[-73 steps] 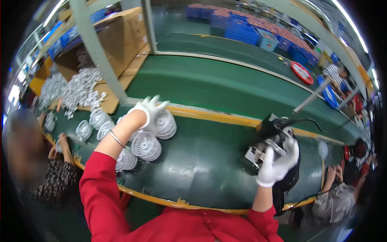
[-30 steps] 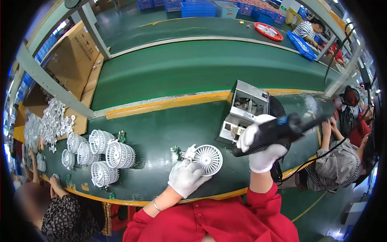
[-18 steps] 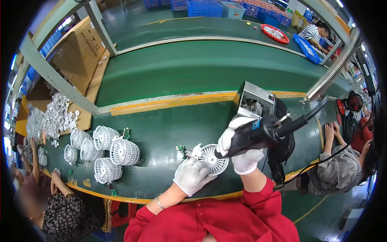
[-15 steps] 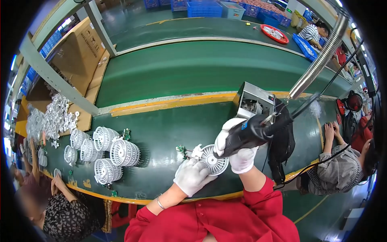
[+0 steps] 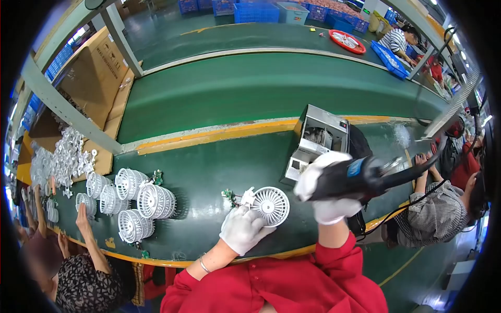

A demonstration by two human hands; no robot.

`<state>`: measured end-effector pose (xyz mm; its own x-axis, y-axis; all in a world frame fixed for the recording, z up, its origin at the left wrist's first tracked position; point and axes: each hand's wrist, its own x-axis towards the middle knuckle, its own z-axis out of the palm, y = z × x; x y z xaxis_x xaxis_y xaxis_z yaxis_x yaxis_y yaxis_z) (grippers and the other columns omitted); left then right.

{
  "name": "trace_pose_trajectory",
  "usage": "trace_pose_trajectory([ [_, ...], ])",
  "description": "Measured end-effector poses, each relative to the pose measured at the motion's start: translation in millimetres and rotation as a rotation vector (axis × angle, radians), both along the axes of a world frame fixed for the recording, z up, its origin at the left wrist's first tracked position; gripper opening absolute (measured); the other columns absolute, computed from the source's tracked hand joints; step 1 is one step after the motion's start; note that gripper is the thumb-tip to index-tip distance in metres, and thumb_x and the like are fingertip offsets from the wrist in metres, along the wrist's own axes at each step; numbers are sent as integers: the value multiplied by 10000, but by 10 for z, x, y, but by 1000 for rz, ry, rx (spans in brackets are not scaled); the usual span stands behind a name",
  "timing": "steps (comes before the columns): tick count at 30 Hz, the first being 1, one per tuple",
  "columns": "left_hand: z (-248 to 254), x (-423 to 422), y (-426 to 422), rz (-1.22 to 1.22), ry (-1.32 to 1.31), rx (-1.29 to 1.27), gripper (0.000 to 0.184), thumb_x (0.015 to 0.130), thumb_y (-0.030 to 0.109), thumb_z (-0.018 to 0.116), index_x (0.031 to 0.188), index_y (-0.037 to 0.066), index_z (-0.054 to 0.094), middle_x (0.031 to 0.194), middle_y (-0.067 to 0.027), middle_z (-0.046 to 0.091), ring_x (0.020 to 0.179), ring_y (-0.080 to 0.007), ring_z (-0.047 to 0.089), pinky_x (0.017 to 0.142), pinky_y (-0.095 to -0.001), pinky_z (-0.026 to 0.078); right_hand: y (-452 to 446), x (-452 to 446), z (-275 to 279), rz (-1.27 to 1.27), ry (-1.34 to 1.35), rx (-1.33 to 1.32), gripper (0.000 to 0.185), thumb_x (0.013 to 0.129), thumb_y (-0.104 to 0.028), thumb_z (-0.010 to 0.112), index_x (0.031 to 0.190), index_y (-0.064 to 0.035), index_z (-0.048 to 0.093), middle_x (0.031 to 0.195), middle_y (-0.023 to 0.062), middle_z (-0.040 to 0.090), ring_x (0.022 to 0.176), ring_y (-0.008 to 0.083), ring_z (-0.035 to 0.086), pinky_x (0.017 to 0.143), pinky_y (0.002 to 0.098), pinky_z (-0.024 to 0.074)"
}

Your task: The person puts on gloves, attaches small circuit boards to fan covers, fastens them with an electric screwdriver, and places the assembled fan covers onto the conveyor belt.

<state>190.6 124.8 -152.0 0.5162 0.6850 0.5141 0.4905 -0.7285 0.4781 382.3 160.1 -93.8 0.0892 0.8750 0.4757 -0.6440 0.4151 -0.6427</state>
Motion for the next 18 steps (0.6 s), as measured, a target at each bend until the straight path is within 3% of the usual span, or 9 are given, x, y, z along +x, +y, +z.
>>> trace_pose_trajectory([
  [3, 4, -9, -6, 1, 46, -14, 216, 663, 268, 772, 682, 95, 644, 696, -53, 567, 736, -265, 582, 638, -379, 469, 74, 216, 169, -343, -249, -136, 917, 583, -745, 688, 1114, -36, 454, 612, 38, 519, 505, 168, 521, 492, 297, 433],
  [6, -25, 11, 21, -5, 23, 19, 230, 653, 268, 780, 675, 93, 632, 698, -55, 564, 752, -271, 587, 645, -390, 474, 165, 336, -30, -340, -280, -294, 918, 569, -724, 717, 1101, -20, 464, 625, 47, 534, 516, 163, 521, 493, 282, 430],
  [11, -19, 11, 20, 1, 11, 8, 235, 657, 274, 777, 676, 92, 630, 687, -57, 552, 757, -273, 585, 646, -400, 472, 8, 246, -29, -278, -350, -346, 904, 585, -715, 709, 1104, -14, 474, 654, 72, 567, 500, 153, 532, 466, 268, 442],
  [18, -4, 29, 27, -5, 37, -6, 254, 699, 308, 747, 665, 86, 628, 671, -62, 535, 675, -252, 545, 626, -375, 439, -190, -102, 244, -100, -185, -71, 932, 637, -822, 534, 1129, -35, 439, 644, 64, 537, 476, 169, 518, 475, 303, 464],
])
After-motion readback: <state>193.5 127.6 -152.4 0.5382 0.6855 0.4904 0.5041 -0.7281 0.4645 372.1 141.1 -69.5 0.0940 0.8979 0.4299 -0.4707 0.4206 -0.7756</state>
